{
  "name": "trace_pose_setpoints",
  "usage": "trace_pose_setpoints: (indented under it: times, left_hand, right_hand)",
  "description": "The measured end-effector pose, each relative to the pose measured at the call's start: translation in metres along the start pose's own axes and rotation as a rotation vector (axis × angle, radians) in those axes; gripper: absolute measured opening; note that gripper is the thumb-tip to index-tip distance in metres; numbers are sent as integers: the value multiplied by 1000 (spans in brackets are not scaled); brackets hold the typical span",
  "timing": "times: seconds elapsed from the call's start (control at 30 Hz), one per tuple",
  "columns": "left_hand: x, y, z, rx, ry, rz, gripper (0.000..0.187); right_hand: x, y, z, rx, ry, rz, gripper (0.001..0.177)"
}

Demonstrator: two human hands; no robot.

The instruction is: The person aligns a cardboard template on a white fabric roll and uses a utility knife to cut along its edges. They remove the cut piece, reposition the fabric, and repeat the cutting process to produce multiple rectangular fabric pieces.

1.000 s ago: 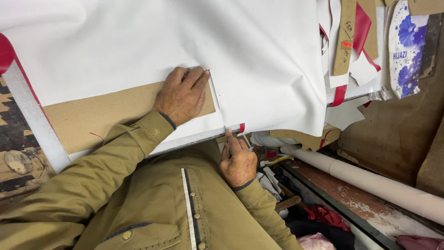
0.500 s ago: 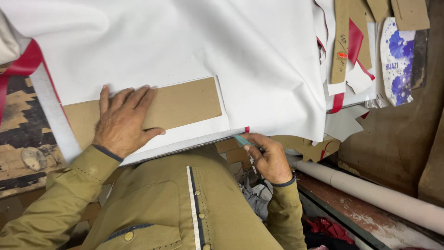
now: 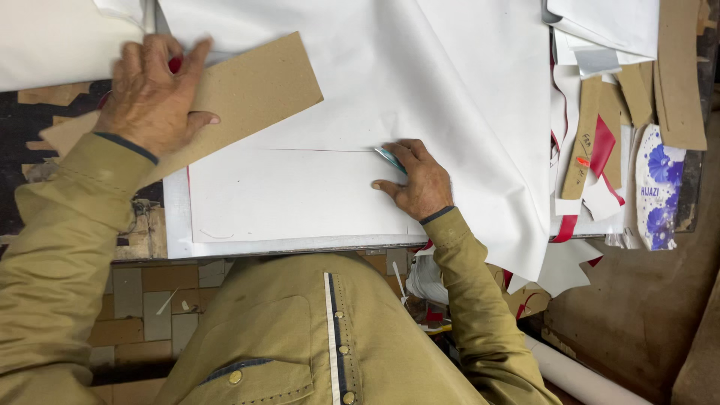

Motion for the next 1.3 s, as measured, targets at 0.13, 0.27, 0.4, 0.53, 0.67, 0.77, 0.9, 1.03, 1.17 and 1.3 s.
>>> trace_pose_setpoints:
  times: [0.13, 0.27, 0.4, 0.53, 0.67, 0.77, 0.9, 1.03, 1.17, 1.3]
  left_hand:
    - [28, 9, -48, 155, 195, 149, 92]
    - [56, 18, -96, 314, 498, 270, 106]
    - [69, 9, -102, 298, 437, 343, 105]
    - [80, 6, -106, 265, 422, 496, 96]
    - [79, 0, -116, 313, 370, 535, 99]
    - [66, -2, -115, 339, 428, 408, 107]
    - [58, 1, -109, 354, 451, 390, 88]
    - [74, 20, -78, 205, 288, 670, 45]
    - [74, 31, -46, 136, 312, 574, 42]
    - [87, 21, -68, 22, 1172, 407, 36]
  right_hand:
    - [4, -8, -9, -28, 131, 15, 72]
    - [14, -13, -17, -75, 134, 115, 57]
    - [10, -2, -6, -210, 40, 28, 52]
    - [4, 1, -1, -218, -63, 20, 60]
    - [10, -6, -12, -124, -56, 112, 56]
    - [23, -3, -3, -269, -20, 144, 35]
    - [26, 34, 11, -427, -250, 212, 18]
    - [9, 60, -14, -53, -496, 464, 21]
    - [-33, 56, -47, 75, -599, 326, 29]
    - [-58, 46, -106, 378, -704, -26, 59]
Point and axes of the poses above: each hand's wrist, its own y-axis away from the middle knuckle, its own x-axis out of the palm, z = x × y, the point moved 6 cm from there along -y, towards the middle knuckle, and after that the axes turned 5 degrees about -y, right-handed, at the moved point
